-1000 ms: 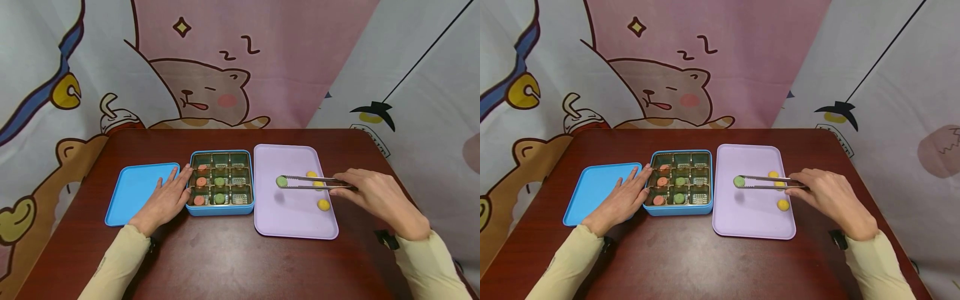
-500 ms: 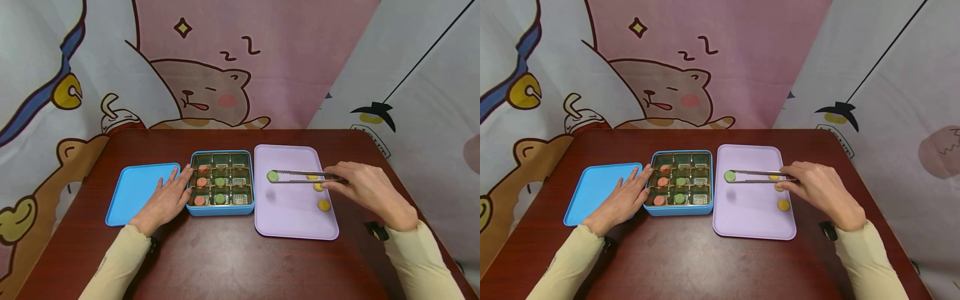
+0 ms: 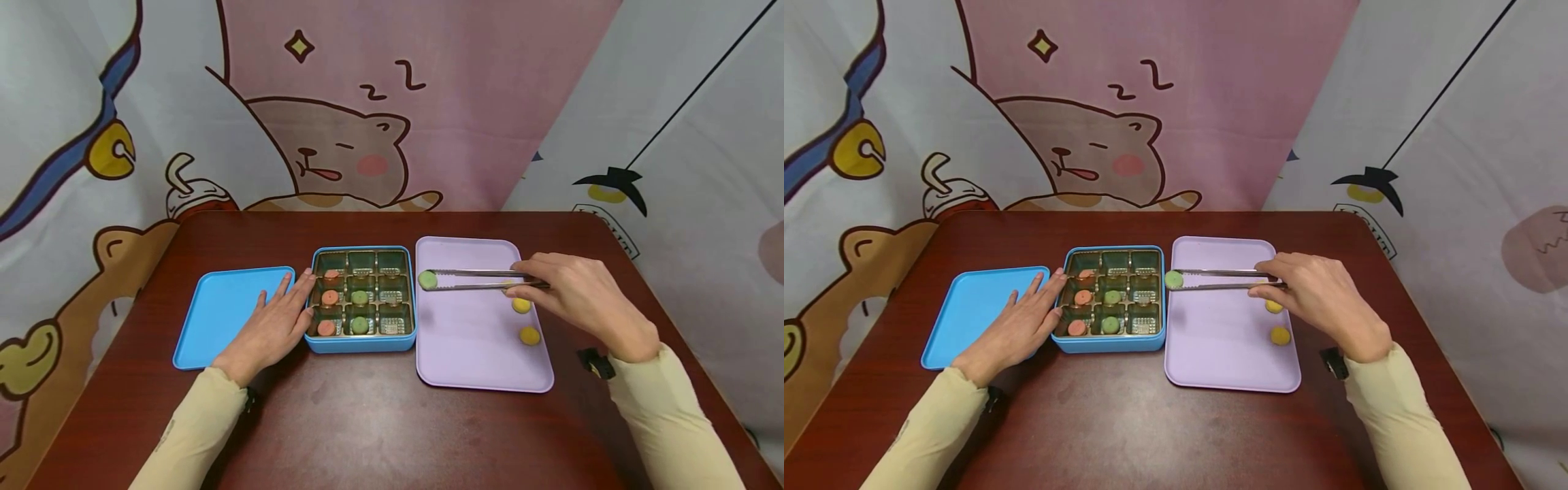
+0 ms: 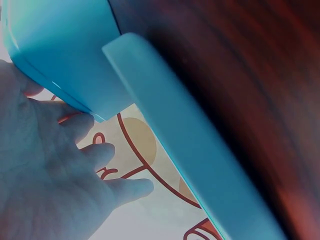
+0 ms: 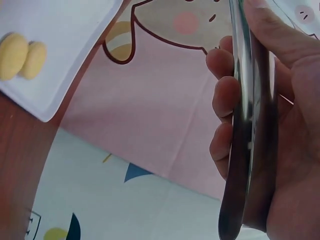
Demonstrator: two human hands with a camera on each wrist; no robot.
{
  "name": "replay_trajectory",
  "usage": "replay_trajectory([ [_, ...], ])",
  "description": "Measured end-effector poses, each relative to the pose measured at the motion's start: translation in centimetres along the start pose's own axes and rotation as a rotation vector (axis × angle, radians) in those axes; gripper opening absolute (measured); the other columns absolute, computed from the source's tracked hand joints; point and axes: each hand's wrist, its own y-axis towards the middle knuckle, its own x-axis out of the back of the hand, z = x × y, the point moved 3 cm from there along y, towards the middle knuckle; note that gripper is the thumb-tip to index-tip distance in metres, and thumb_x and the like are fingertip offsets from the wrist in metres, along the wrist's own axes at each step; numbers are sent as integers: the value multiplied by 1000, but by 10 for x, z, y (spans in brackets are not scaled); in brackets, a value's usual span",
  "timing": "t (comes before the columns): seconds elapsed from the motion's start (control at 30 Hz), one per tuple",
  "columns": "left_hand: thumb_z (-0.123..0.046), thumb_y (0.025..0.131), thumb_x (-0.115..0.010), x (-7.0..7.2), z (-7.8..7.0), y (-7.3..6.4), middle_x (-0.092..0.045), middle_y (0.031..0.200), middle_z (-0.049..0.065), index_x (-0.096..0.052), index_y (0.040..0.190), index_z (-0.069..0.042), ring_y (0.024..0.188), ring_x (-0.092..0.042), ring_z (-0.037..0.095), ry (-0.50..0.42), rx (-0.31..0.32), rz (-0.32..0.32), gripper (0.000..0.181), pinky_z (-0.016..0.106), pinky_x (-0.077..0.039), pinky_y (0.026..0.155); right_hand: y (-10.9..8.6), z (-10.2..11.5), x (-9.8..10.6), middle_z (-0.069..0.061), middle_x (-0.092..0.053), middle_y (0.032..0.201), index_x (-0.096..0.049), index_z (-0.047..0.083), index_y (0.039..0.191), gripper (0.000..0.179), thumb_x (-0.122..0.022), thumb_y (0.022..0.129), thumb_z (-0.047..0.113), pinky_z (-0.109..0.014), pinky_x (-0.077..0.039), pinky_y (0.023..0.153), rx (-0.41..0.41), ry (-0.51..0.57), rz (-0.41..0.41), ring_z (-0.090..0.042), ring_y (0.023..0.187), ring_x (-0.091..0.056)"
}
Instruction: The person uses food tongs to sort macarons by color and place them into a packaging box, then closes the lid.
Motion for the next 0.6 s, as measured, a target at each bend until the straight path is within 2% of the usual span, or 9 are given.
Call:
replay_trajectory([
  [0.2, -35, 113, -35, 0, 0, -1, -10, 174, 5, -16, 168, -12, 159, -5, 37, 1, -2, -4, 62, 76, -10, 116, 14, 8, 0, 8, -61, 77, -78, 12, 107, 38, -88, 81, 39, -25, -38, 48, 26, 10, -19, -6, 61, -47],
  [0.43, -35, 113, -36, 1, -1, -1, -10, 174, 5, -17, 168, -12, 159, -6, 37, -7, -7, -10, 62, 75, -10, 117, 30, 17, -1, 1, -72, 87, -78, 12, 107, 37, -87, 82, 38, -30, -42, 47, 73, 35, -76, -9, 62, -55],
  [0.6, -35, 113, -36, 1, 0, 0, -10, 174, 4, -17, 168, -12, 159, -6, 37, -7, -3, -7, 62, 74, -10, 117, 39, 22, -2, -1, -74, 90, -78, 9, 107, 39, -85, 83, 40, -33, -46, 48, 88, 34, -87, -11, 64, -58],
])
